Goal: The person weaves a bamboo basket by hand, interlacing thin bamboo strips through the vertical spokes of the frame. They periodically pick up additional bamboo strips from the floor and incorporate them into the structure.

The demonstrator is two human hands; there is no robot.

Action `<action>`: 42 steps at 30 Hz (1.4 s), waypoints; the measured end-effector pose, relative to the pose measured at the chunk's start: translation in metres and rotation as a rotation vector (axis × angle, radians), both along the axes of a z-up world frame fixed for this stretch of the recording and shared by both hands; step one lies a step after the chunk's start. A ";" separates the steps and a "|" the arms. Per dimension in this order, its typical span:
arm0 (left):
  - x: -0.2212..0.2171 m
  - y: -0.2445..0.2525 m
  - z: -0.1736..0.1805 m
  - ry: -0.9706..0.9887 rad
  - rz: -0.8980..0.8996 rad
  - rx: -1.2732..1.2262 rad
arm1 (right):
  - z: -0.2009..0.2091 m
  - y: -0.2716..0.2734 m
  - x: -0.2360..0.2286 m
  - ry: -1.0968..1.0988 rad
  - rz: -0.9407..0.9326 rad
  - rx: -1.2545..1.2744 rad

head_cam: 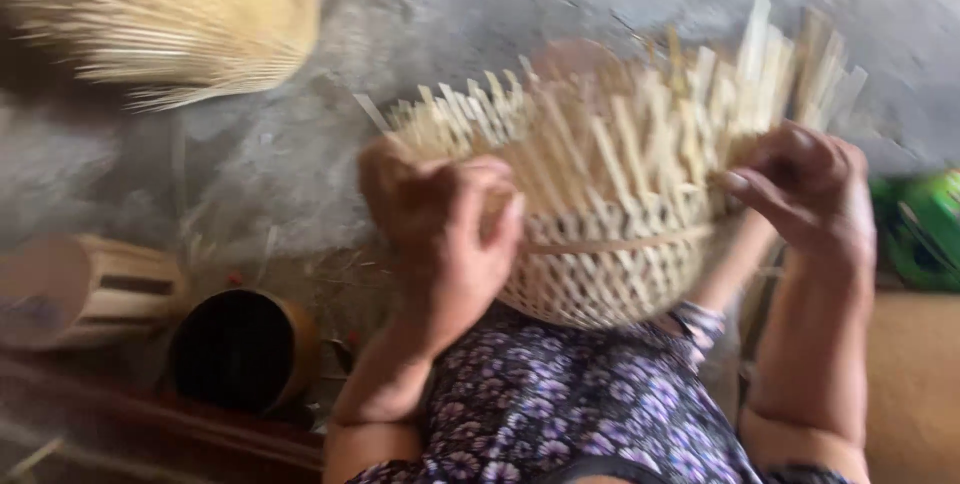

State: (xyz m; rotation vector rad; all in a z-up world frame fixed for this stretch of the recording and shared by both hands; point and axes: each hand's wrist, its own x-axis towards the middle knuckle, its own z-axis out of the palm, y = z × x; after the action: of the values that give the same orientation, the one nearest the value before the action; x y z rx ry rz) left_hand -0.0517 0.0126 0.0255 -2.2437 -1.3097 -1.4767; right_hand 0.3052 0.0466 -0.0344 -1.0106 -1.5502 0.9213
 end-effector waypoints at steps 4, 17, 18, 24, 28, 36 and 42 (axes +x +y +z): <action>0.006 0.008 -0.041 -0.002 -0.004 -0.041 | -0.037 0.016 0.023 0.016 -0.070 -0.026; 0.009 0.003 -0.038 -0.160 -0.169 -0.103 | -0.075 0.034 0.046 0.067 0.042 0.016; 0.011 0.004 -0.045 -0.127 -0.150 -0.026 | -0.076 0.035 0.048 0.047 0.048 0.012; 0.012 0.007 -0.042 0.069 -0.037 -0.026 | -0.051 0.023 0.029 0.051 0.040 0.026; 0.016 0.011 -0.051 0.194 0.054 -0.010 | -0.039 0.014 0.018 0.101 0.022 0.025; 0.003 0.010 -0.051 -0.426 -0.306 -0.276 | -0.006 0.002 -0.002 -0.010 -0.048 0.041; 0.011 0.007 -0.003 -0.324 -0.170 -0.288 | 0.011 0.003 -0.019 0.144 0.077 0.034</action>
State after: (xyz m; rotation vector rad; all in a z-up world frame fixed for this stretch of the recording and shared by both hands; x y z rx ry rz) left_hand -0.0407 0.0200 0.0223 -2.4163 -1.5419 -1.8845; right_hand 0.2865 0.0492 -0.0233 -0.8472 -1.4867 0.9960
